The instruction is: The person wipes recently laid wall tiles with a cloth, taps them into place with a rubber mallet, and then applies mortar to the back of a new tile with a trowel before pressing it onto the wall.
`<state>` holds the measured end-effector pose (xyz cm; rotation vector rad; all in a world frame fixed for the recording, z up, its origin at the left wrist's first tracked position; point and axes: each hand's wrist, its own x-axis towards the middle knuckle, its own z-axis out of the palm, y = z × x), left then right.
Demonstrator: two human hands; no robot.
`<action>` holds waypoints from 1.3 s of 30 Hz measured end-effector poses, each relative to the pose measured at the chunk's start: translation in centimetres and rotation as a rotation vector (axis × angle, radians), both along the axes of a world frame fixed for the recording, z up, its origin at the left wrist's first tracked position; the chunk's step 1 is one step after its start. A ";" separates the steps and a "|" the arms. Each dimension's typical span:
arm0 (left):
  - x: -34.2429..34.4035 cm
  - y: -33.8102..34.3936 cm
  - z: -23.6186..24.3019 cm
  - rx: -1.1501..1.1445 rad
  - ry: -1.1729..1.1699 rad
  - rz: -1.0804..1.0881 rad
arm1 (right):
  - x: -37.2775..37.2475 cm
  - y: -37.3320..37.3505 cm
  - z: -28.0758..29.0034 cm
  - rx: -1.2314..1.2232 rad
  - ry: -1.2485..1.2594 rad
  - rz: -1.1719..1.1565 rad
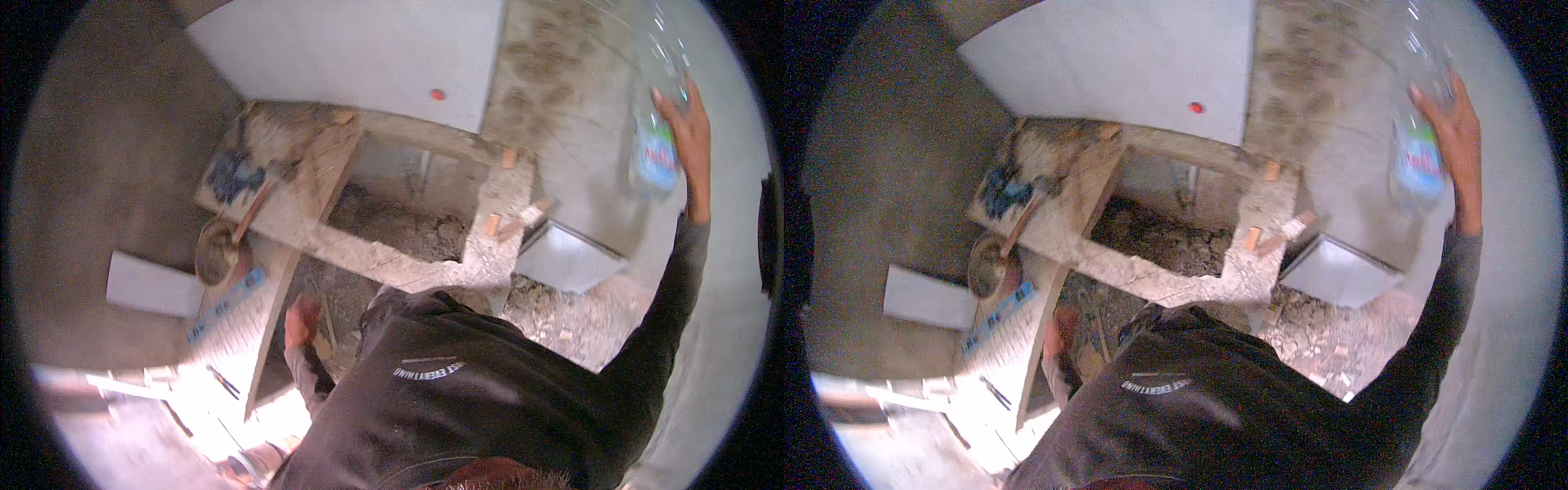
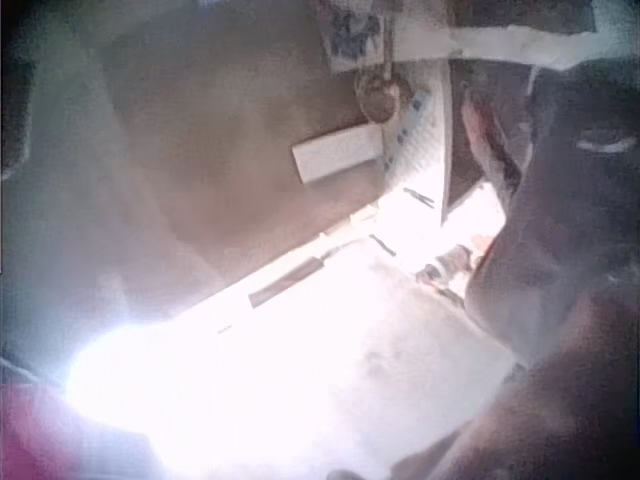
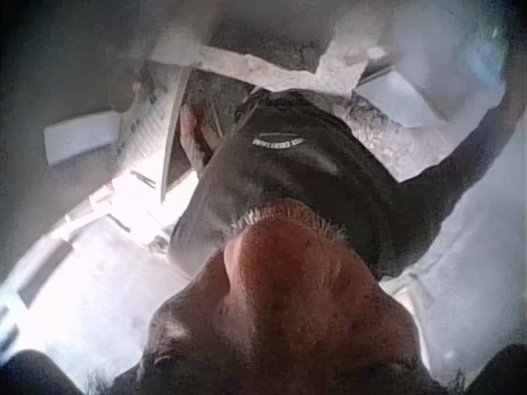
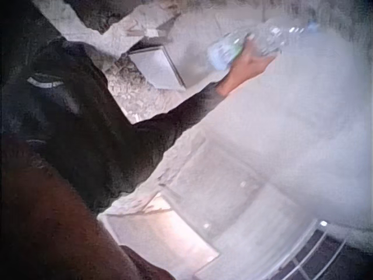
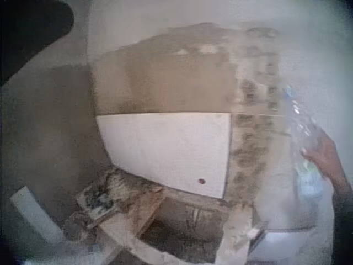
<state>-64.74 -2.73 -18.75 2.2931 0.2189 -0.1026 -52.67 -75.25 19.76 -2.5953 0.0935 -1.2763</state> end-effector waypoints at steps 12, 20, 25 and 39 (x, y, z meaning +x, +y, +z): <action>4.9 -17.1 16.9 -0.526 -0.266 -0.392 | -4.0 20.7 -16.2 0.464 0.494 0.679; 2.3 -13.2 20.1 -0.862 -0.424 -0.230 | -2.1 36.7 -22.9 0.433 0.760 1.322; -1.3 -7.1 18.8 -0.505 -0.622 0.308 | -2.6 47.6 -25.4 0.280 0.953 1.364; -10.0 26.1 9.4 -0.061 -0.507 1.093 | -0.4 73.8 -31.2 0.164 1.453 1.326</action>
